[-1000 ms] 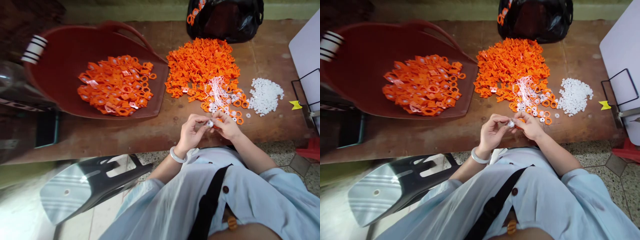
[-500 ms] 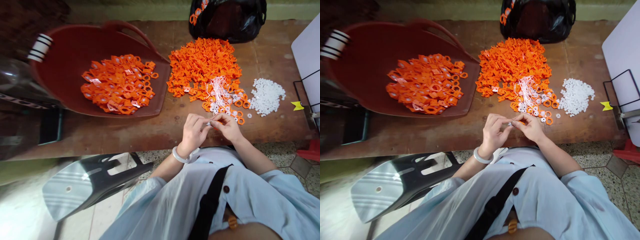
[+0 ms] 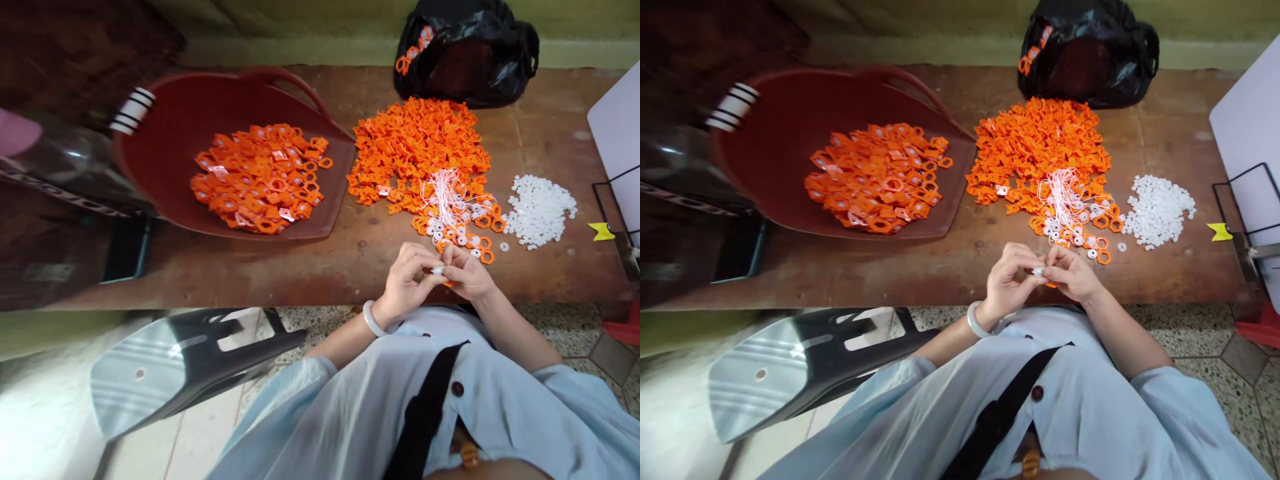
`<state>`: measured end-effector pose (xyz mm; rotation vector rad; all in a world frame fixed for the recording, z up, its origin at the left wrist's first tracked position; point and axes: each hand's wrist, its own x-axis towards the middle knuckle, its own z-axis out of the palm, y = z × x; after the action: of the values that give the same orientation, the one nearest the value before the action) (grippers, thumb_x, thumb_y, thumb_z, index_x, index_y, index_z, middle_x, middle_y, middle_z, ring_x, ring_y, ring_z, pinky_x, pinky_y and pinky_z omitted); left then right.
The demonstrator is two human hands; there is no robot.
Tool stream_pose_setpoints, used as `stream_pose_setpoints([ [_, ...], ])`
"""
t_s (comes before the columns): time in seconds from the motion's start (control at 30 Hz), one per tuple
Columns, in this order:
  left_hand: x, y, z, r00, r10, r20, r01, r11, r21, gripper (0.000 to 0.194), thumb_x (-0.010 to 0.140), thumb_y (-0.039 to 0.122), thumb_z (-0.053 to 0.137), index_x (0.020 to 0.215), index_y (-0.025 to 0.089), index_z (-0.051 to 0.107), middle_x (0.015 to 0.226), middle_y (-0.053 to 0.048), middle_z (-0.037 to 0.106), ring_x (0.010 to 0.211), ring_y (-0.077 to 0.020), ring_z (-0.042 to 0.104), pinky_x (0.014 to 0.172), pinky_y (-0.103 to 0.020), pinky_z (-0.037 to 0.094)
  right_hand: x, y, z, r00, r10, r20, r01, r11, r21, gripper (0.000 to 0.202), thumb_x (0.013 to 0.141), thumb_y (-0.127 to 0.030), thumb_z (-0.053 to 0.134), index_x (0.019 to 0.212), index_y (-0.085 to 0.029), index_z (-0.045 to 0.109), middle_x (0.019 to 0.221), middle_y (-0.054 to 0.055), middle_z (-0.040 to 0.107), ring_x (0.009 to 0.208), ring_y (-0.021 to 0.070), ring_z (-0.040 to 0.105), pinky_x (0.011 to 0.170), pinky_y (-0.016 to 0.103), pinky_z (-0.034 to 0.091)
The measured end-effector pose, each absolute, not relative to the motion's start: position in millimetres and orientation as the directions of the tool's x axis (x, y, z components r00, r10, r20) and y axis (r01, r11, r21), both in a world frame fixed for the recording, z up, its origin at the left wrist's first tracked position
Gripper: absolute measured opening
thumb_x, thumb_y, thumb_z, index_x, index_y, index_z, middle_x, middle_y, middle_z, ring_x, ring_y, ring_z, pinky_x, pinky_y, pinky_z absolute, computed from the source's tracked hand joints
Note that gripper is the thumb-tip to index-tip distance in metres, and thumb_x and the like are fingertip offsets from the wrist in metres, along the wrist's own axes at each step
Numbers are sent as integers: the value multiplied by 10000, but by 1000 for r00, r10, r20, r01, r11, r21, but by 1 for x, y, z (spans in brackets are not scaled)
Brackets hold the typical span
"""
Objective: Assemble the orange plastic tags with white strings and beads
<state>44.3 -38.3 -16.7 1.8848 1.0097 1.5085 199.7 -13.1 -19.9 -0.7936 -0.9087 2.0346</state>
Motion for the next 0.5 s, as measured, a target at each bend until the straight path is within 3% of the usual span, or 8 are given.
stream_pose_setpoints([
  [0.13, 50, -29, -38, 149, 892, 427, 130, -445, 886, 266, 803, 449, 703, 872, 195, 663, 971, -78, 622, 944, -184, 604, 833, -350, 507, 211, -16, -31, -411, 864, -290, -343, -441, -829, 415, 573, -379, 896, 686, -205, 537, 641, -65, 597, 572, 78, 555, 538, 207, 432],
  [0.27, 22, 4, -58, 81, 965, 251, 153, -260, 953, 426, 780, 437, 726, 1107, 186, 619, 1025, -95, 657, 925, -185, 632, 830, -341, 515, 229, -20, -43, -264, 898, -353, -275, -421, -865, 320, 562, -369, 894, 727, -202, 677, 667, -11, 678, 588, 119, 602, 565, 277, 495],
  [0.4, -21, 55, -69, -154, 979, 131, 373, -66, 926, 303, 809, 289, 662, 1076, 149, 627, 932, -80, 685, 779, -166, 632, 757, -320, 515, 245, -26, -53, -208, 909, -362, -287, -410, -865, 263, 542, -347, 901, 652, -204, 709, 703, 23, 711, 575, 130, 612, 535, 295, 507],
  [0.5, -35, 91, -68, -94, 966, 242, 634, -129, 762, 195, 828, 198, 584, 989, 160, 686, 1027, -113, 704, 968, -235, 622, 917, -404, 473, 245, -27, -61, -210, 907, -365, -305, -416, -857, 249, 543, -331, 900, 626, -207, 702, 730, 26, 717, 585, 130, 618, 542, 296, 520],
])
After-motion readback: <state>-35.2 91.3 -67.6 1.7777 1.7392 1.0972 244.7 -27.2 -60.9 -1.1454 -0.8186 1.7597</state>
